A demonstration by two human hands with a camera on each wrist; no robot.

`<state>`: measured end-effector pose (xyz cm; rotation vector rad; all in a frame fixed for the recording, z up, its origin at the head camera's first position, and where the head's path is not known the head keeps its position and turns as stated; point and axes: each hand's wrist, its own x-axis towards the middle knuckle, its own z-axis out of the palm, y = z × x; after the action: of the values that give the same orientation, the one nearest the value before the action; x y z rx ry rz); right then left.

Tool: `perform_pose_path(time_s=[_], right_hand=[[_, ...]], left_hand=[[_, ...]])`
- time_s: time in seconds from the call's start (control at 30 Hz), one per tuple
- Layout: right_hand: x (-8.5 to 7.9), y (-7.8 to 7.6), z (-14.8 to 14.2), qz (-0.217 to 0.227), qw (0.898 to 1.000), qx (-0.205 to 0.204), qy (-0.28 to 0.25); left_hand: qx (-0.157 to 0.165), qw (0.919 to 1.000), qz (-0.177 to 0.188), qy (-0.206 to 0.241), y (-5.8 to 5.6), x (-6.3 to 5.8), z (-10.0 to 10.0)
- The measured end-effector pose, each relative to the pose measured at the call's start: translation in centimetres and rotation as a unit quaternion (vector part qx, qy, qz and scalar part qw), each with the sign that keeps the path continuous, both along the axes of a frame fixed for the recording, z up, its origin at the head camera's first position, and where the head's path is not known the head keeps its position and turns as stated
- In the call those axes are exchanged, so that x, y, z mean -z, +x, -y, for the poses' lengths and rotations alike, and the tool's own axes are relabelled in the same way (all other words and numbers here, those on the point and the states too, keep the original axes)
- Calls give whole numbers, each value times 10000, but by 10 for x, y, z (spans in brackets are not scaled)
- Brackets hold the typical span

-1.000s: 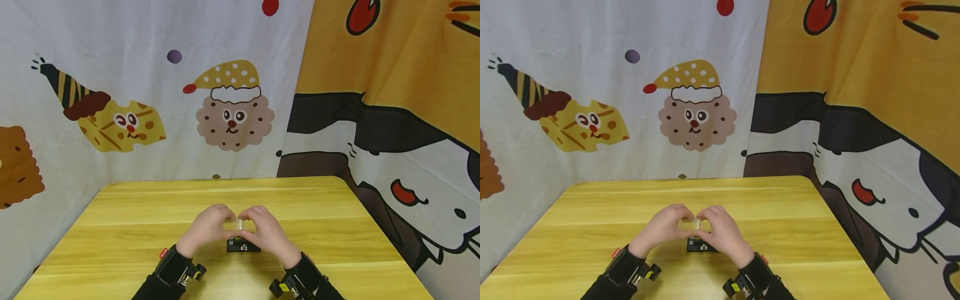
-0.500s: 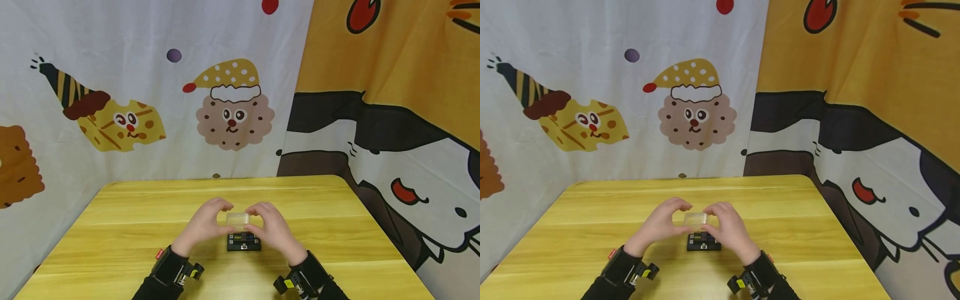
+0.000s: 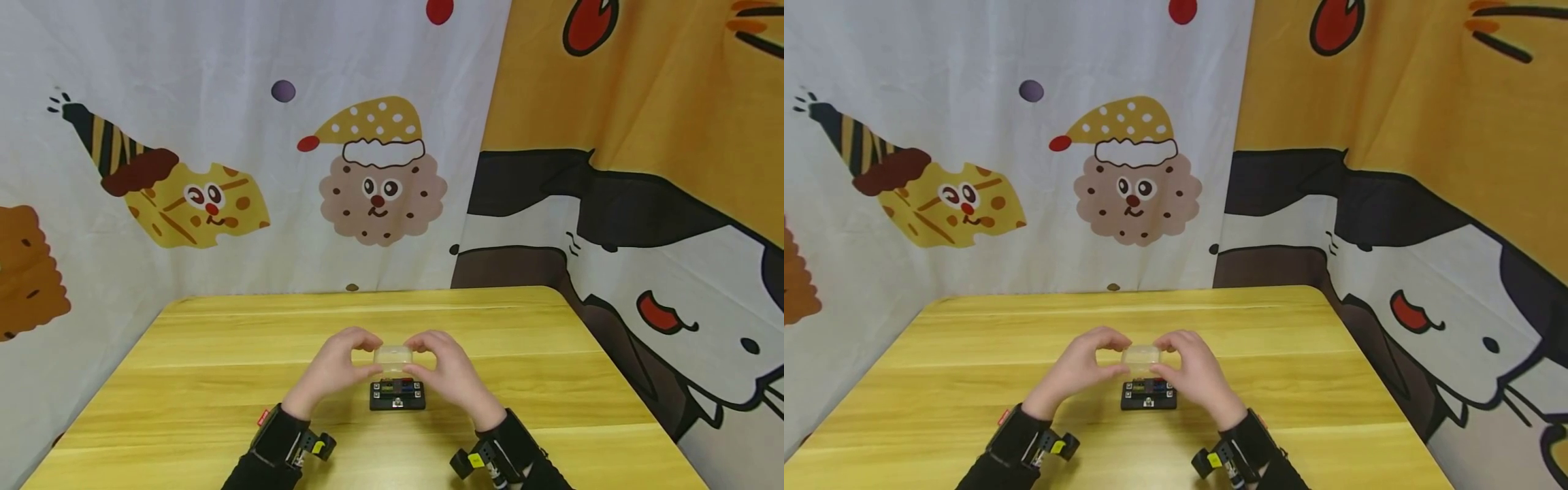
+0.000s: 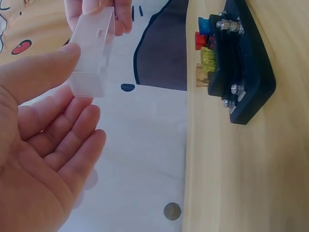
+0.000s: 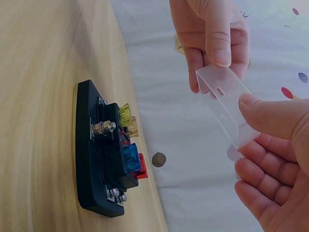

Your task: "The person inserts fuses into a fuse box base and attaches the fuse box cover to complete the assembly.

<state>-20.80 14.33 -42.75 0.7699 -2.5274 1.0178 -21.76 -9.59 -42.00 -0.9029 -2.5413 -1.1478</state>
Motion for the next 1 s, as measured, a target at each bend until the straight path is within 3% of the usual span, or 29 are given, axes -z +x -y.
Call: perform_pose_path(time_s=[0.37, 0.57, 1.0], right_hand=[[5, -2, -4, 378, 9989, -97, -246], [7, -3, -5, 555, 9980, -99, -270], [12, -8, -12, 467, 9979, -323, 302]], left_hand=[[-25, 9999, -132, 57, -2, 6, -3], [-32, 10000, 27, 59, -3, 9, -5], [112, 9993, 312, -177, -6, 14, -8]])
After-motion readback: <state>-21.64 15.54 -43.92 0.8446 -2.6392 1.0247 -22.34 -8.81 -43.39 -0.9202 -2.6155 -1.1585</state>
